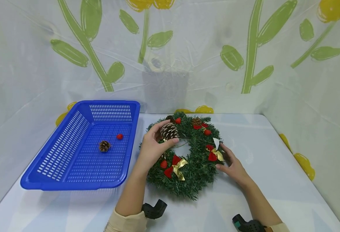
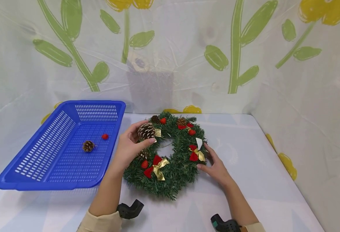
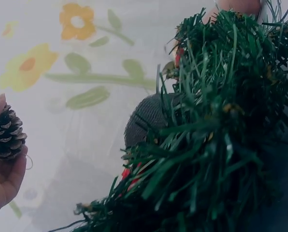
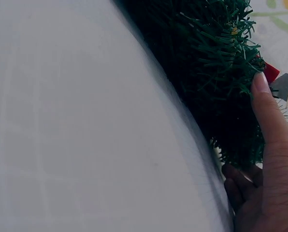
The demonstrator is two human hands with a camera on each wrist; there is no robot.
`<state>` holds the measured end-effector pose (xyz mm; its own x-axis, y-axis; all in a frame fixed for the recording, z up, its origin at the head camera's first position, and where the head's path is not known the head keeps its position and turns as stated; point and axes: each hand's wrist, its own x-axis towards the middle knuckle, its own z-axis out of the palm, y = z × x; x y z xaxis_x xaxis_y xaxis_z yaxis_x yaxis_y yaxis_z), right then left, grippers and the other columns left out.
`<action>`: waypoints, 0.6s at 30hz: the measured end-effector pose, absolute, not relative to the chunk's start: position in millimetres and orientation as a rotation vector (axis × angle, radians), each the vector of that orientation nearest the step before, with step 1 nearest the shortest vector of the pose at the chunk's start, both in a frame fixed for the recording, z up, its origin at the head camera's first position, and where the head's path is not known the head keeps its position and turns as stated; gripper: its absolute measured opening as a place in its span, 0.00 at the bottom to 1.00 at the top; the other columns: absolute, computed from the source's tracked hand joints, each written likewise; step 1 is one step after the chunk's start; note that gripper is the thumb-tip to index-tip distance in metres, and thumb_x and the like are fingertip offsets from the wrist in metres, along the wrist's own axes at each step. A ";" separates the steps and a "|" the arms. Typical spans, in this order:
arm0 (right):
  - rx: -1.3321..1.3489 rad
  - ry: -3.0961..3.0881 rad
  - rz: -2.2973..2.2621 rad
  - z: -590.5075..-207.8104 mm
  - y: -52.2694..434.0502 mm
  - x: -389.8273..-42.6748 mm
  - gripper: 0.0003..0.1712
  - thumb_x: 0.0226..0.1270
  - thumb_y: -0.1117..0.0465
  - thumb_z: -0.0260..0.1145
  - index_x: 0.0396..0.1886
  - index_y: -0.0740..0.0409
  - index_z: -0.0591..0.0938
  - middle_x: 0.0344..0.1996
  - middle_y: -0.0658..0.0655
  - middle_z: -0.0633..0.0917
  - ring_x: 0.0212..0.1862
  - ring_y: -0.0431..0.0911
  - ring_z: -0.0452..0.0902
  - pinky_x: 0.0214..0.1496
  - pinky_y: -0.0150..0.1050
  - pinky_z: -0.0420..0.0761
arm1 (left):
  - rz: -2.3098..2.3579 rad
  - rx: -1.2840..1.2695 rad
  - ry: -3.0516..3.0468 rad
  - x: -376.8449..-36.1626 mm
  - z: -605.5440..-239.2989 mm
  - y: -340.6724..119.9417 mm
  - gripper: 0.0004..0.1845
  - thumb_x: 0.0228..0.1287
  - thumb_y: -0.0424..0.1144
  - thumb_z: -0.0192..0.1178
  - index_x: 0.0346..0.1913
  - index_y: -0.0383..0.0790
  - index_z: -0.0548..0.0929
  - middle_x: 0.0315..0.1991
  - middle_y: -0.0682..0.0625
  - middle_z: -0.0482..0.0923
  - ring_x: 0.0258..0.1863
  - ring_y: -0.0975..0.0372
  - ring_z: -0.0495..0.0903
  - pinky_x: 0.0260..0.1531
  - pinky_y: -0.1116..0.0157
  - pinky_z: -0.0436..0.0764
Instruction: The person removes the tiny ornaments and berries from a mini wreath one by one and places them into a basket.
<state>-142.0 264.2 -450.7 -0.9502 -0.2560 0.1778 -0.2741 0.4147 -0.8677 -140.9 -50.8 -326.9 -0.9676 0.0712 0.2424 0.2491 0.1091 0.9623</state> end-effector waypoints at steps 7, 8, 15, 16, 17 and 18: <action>0.514 -2.614 1.631 -450.7 263.9 -143.3 0.47 0.61 0.68 0.65 0.75 0.57 0.50 0.72 0.68 0.52 0.67 0.64 0.55 0.58 0.13 0.56 | -1.954 -0.299 -2.255 -139.0 -322.9 -56.0 0.34 0.50 0.37 0.72 0.63 0.48 0.74 0.60 0.51 0.72 0.51 0.57 0.76 0.52 0.59 0.75; 0.516 -2.611 1.636 -450.6 264.0 -143.4 0.47 0.61 0.68 0.65 0.75 0.57 0.50 0.72 0.68 0.52 0.67 0.65 0.55 0.58 0.13 0.56 | -1.954 -0.301 -2.253 -138.9 -322.6 -56.8 0.34 0.50 0.37 0.72 0.63 0.47 0.73 0.60 0.50 0.73 0.50 0.57 0.77 0.51 0.58 0.75; 0.514 -2.612 1.640 -451.1 264.1 -143.4 0.47 0.61 0.68 0.65 0.75 0.57 0.50 0.72 0.68 0.51 0.68 0.67 0.53 0.58 0.13 0.56 | -1.995 -0.323 -2.212 -139.8 -323.1 -62.1 0.34 0.51 0.35 0.71 0.64 0.47 0.73 0.59 0.49 0.73 0.51 0.57 0.77 0.53 0.56 0.75; 0.517 -2.612 1.643 -451.2 264.2 -143.3 0.47 0.61 0.68 0.65 0.75 0.57 0.50 0.72 0.68 0.51 0.68 0.67 0.53 0.58 0.13 0.56 | -1.999 -0.320 -2.207 -140.0 -323.2 -63.1 0.33 0.52 0.35 0.71 0.63 0.47 0.73 0.59 0.49 0.73 0.52 0.57 0.77 0.54 0.56 0.74; 0.518 -2.613 1.643 -451.3 264.3 -143.3 0.47 0.61 0.68 0.65 0.75 0.56 0.50 0.73 0.68 0.51 0.68 0.67 0.53 0.58 0.13 0.56 | -2.007 -0.319 -2.200 -140.3 -323.3 -64.1 0.33 0.52 0.35 0.71 0.63 0.47 0.73 0.58 0.49 0.73 0.53 0.56 0.76 0.55 0.56 0.74; 0.518 -2.612 1.645 -451.3 264.3 -143.3 0.47 0.61 0.68 0.65 0.75 0.56 0.50 0.73 0.68 0.51 0.68 0.67 0.53 0.58 0.13 0.55 | -2.016 -0.318 -2.196 -140.4 -323.2 -65.1 0.33 0.52 0.35 0.71 0.63 0.47 0.73 0.58 0.48 0.73 0.53 0.56 0.76 0.55 0.56 0.74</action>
<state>-143.3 264.3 -451.3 -0.9451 -0.2704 0.1835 -0.2823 0.3928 -0.8752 -140.4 -65.1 -323.2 -0.9674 0.0582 0.2465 0.2506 0.0781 0.9649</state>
